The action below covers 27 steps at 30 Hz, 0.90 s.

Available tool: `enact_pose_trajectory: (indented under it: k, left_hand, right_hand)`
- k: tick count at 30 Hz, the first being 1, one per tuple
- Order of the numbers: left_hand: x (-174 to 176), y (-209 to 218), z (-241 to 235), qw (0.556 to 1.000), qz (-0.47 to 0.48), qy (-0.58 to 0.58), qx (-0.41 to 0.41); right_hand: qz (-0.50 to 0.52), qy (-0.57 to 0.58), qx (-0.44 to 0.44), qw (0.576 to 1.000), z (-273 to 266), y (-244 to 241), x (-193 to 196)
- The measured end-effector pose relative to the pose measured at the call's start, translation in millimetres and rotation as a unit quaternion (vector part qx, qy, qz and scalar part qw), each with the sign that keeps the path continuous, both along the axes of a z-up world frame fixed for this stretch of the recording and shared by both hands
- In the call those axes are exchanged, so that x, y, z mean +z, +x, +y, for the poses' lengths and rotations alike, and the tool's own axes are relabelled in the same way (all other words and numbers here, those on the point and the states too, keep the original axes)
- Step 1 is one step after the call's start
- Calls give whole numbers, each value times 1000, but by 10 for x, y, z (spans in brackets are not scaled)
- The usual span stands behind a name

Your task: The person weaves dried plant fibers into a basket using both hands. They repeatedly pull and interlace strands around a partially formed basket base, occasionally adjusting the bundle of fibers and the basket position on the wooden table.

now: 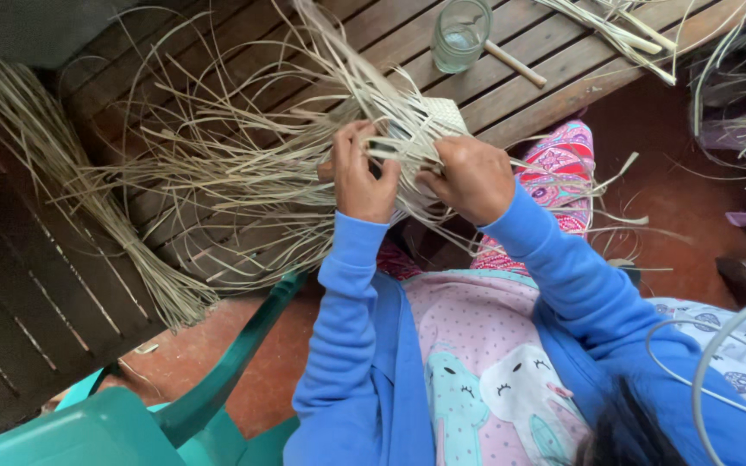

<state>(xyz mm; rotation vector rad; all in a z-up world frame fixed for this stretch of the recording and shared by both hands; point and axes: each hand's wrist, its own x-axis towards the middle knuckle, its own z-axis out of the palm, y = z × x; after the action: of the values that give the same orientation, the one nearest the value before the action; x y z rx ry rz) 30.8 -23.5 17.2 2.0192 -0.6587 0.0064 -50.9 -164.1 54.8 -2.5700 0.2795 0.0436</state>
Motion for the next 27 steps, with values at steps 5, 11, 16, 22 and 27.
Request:
enact_pose_trajectory:
  k: [5, 11, 16, 22, 27]
  left_hand:
    - [40, -2, 63, 1000, -5, 2, -20]
    - [132, -38, 15, 999, 42, 17, -14]
    - [98, -76, -1, 999, 36, -11, -3]
    - [11, -71, 1, 999, 31, 1, 21]
    - [-72, -96, -35, 999, 31, -3, 38]
  right_hand:
    - [29, 117, -16, 993, -6, 240, -31]
    - [-35, 211, -28, 977, 45, 583, 76]
    - [-37, 193, -16, 980, -63, 541, 319]
    - [-99, 161, 42, 981, -88, 389, -117]
    - [-91, 71, 68, 991, -105, 135, -88]
